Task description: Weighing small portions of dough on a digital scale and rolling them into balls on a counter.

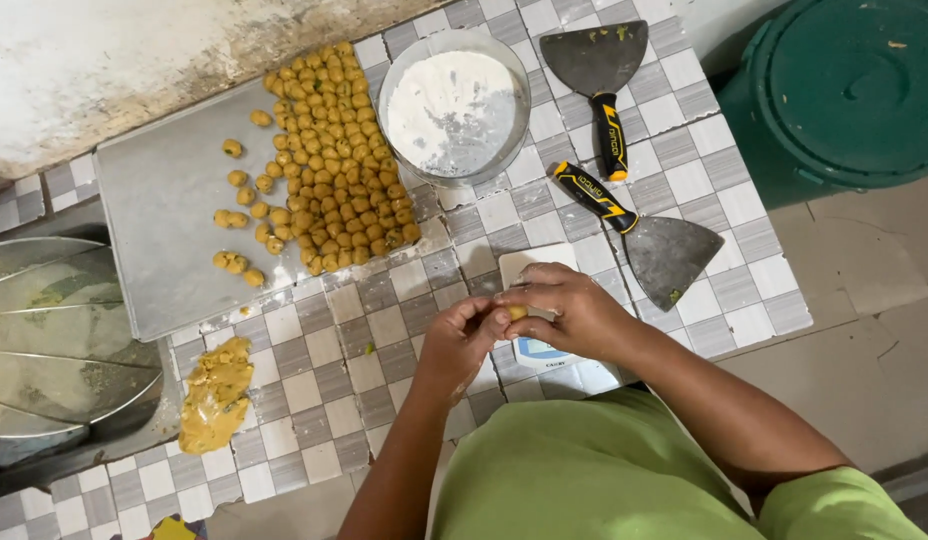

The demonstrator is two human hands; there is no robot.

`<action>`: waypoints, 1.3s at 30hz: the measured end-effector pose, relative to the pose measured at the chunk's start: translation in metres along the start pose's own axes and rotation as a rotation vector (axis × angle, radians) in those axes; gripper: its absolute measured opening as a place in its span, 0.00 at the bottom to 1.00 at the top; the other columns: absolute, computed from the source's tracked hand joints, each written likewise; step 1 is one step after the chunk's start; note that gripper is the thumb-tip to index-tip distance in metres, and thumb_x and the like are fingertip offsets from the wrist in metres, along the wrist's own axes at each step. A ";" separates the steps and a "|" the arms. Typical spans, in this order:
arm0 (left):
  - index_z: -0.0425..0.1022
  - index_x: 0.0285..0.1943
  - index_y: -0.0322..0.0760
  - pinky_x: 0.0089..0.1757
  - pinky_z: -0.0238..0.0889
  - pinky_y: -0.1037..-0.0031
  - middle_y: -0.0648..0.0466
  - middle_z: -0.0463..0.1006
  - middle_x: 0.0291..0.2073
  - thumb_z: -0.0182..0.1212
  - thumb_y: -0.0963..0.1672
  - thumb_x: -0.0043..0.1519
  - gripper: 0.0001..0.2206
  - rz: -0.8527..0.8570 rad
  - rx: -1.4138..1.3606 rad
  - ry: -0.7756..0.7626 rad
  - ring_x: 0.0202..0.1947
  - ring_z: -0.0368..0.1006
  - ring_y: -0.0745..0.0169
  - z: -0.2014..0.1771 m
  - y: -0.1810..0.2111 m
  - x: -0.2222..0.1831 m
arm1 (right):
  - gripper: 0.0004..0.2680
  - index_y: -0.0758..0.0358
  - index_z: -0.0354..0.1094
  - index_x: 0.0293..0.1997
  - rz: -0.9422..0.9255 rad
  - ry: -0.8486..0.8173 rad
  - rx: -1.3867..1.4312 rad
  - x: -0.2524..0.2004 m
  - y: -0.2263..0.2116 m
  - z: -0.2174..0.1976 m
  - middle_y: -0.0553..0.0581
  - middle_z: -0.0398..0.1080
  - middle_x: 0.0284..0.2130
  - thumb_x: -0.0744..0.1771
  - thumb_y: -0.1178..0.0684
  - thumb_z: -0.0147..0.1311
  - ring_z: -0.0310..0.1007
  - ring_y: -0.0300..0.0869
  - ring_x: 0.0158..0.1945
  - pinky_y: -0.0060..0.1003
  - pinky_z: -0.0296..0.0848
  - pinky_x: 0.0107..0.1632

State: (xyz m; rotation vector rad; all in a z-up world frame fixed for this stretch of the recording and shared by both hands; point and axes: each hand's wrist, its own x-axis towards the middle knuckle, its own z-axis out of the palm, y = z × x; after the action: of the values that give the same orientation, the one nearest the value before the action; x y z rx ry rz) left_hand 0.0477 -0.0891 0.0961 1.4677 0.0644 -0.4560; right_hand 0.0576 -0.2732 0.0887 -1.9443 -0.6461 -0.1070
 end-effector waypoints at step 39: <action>0.74 0.47 0.28 0.26 0.62 0.87 0.42 0.78 0.34 0.58 0.41 0.58 0.11 0.090 -0.127 -0.132 0.32 0.76 0.62 0.028 -0.024 0.004 | 0.10 0.64 0.73 0.42 0.264 0.255 0.069 -0.026 -0.024 -0.023 0.62 0.71 0.25 0.59 0.60 0.60 0.69 0.44 0.23 0.36 0.69 0.30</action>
State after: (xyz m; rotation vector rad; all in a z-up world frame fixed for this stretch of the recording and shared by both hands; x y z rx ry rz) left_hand 0.0367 -0.1176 0.0752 1.3070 -0.0763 -0.4657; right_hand 0.0286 -0.2955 0.1099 -1.8914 -0.2196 -0.1625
